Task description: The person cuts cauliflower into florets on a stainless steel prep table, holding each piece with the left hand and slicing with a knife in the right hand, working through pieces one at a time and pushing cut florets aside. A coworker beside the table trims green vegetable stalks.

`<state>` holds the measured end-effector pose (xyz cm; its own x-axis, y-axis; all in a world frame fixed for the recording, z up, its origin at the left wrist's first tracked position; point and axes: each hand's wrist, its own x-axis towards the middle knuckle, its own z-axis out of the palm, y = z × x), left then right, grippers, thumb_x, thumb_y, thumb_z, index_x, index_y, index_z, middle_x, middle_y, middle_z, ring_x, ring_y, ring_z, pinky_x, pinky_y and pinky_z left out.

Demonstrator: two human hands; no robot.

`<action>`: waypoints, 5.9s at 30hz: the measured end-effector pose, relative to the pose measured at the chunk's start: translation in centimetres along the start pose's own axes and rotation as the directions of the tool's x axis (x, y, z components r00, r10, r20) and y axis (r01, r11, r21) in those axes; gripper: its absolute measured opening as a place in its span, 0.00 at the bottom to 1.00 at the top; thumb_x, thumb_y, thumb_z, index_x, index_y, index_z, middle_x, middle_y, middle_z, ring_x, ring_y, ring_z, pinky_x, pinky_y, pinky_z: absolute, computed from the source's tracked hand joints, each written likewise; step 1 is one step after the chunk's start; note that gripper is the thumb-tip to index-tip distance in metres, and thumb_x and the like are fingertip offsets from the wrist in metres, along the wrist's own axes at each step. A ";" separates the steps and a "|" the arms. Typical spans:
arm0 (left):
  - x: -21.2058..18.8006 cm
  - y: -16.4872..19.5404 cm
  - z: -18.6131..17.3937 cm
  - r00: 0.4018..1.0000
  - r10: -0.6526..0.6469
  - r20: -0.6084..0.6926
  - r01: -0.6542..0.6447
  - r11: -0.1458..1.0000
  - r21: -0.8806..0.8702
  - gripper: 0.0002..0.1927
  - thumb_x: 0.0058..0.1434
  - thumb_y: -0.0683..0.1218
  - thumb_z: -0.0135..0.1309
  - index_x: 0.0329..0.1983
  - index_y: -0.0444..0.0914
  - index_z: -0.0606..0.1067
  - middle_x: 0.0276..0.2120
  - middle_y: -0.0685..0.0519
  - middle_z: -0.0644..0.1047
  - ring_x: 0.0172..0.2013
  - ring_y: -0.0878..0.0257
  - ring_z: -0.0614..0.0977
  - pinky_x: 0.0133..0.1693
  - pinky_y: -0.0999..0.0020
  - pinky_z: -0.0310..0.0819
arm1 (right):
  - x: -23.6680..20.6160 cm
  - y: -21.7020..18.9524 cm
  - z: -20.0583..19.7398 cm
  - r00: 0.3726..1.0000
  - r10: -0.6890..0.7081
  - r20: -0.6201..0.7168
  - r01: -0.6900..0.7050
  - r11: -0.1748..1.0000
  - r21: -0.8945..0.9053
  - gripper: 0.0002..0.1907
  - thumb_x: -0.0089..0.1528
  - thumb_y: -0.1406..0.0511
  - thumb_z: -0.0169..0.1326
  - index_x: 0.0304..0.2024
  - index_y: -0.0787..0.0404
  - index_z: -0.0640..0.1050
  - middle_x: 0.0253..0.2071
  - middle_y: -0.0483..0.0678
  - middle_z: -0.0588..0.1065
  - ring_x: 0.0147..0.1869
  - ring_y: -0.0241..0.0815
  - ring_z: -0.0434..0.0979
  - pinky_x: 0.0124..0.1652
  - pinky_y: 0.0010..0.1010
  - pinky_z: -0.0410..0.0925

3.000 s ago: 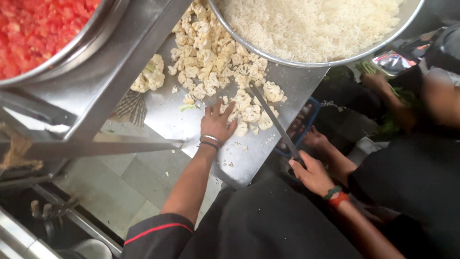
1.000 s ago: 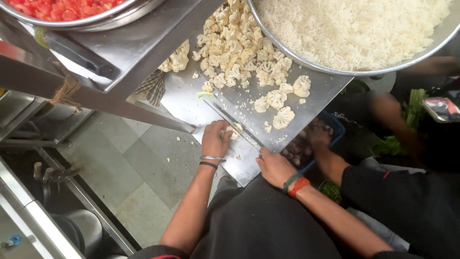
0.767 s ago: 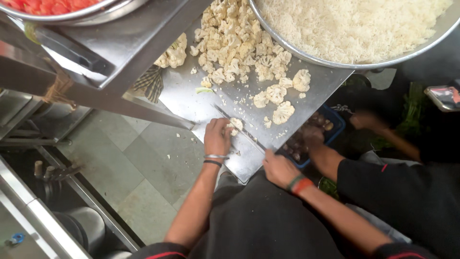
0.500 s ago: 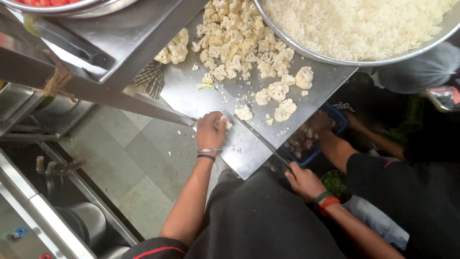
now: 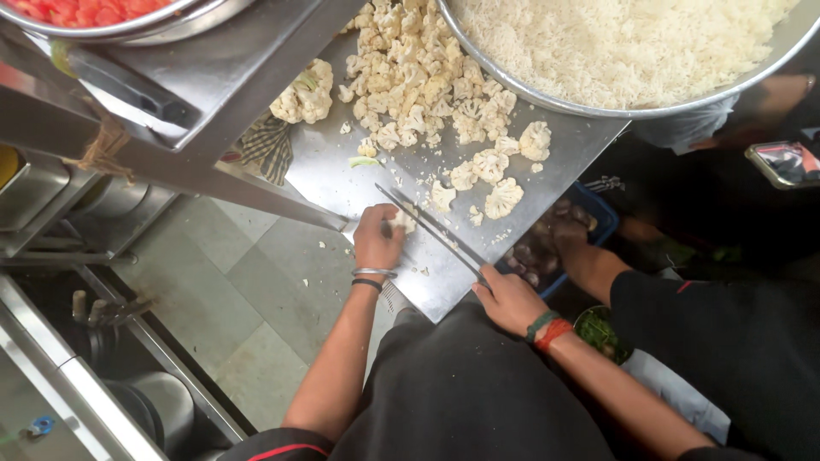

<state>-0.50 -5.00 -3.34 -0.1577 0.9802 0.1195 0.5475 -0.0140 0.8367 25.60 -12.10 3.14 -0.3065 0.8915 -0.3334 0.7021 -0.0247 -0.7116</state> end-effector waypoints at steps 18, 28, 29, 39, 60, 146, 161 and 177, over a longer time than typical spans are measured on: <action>0.0 -0.9 1.1 0.978 0.199 -0.070 -0.180 0.959 0.218 0.15 0.50 0.37 0.58 0.41 0.39 0.74 0.39 0.46 0.76 0.42 0.44 0.75 0.46 0.52 0.69 | 1.4 1.2 3.0 0.997 -0.034 -0.064 0.013 0.953 -0.303 0.09 0.66 0.62 0.46 0.44 0.61 0.69 0.30 0.61 0.78 0.35 0.66 0.80 0.37 0.56 0.70; -0.1 -4.1 0.9 0.947 -0.311 -0.084 0.249 0.872 -0.420 0.24 0.49 0.33 0.55 0.51 0.40 0.73 0.38 0.53 0.73 0.39 0.63 0.76 0.42 0.70 0.73 | -5.4 9.7 0.2 0.985 0.133 0.114 -0.162 0.938 0.306 0.13 0.65 0.58 0.54 0.40 0.63 0.76 0.22 0.49 0.74 0.26 0.43 0.78 0.30 0.36 0.70; -0.2 -4.6 0.9 0.938 -0.346 -0.038 0.267 0.787 -0.556 0.24 0.50 0.32 0.52 0.51 0.40 0.74 0.40 0.53 0.74 0.41 0.63 0.77 0.43 0.69 0.74 | -5.4 9.7 0.2 0.985 0.143 0.092 -0.167 0.916 0.364 0.13 0.66 0.58 0.54 0.40 0.63 0.76 0.21 0.46 0.73 0.25 0.38 0.75 0.28 0.33 0.67; 3.2 -0.4 1.2 0.982 -0.111 0.151 0.179 0.796 -0.578 0.27 0.53 0.46 0.62 0.58 0.40 0.72 0.57 0.45 0.73 0.46 0.52 0.79 0.42 0.63 0.77 | -4.9 8.6 -1.4 0.901 0.428 0.075 -0.362 0.644 0.674 0.12 0.68 0.58 0.49 0.45 0.60 0.73 0.18 0.42 0.67 0.14 0.31 0.60 0.15 0.25 0.55; 8.6 -0.3 2.1 0.730 -0.326 0.600 0.682 0.405 -0.609 0.28 0.71 0.62 0.42 0.45 0.33 0.77 0.34 0.46 0.82 0.18 0.66 0.75 0.12 0.76 0.53 | -5.1 12.9 0.2 0.902 0.419 -0.106 -0.246 0.700 0.670 0.15 0.68 0.57 0.50 0.34 0.61 0.71 0.20 0.41 0.68 0.19 0.30 0.64 0.21 0.25 0.60; 0.5 0.7 1.1 0.999 -0.002 -0.042 0.004 0.999 0.054 0.18 0.55 0.34 0.57 0.48 0.40 0.72 0.37 0.47 0.72 0.34 0.51 0.80 0.35 0.61 0.76 | 0.7 4.0 2.5 0.982 0.170 0.087 -0.141 0.952 -0.271 0.14 0.66 0.59 0.49 0.46 0.60 0.66 0.29 0.66 0.77 0.37 0.70 0.78 0.39 0.59 0.70; -0.1 1.1 0.0 0.997 0.067 -0.036 -0.059 0.979 0.194 0.19 0.53 0.42 0.63 0.48 0.40 0.73 0.40 0.46 0.73 0.41 0.47 0.76 0.43 0.54 0.71 | 0.5 2.4 0.6 0.999 -0.024 -0.036 0.024 1.000 -0.004 0.16 0.64 0.59 0.51 0.49 0.62 0.71 0.34 0.63 0.78 0.41 0.68 0.77 0.40 0.54 0.69; 0.5 -1.4 0.3 0.998 -0.002 -0.060 0.005 0.999 0.047 0.11 0.57 0.39 0.62 0.43 0.41 0.75 0.43 0.48 0.73 0.33 0.56 0.81 0.39 0.61 0.76 | 4.0 -0.1 2.1 0.998 -0.018 0.053 0.026 0.989 -0.148 0.14 0.65 0.60 0.49 0.45 0.65 0.69 0.33 0.65 0.77 0.41 0.69 0.78 0.43 0.56 0.67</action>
<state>-1.09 -4.43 -4.64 -0.2077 0.9666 0.1498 0.5848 0.0000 0.8112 22.98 -9.50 0.62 -0.3527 0.8666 -0.3530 0.7816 0.0655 -0.6203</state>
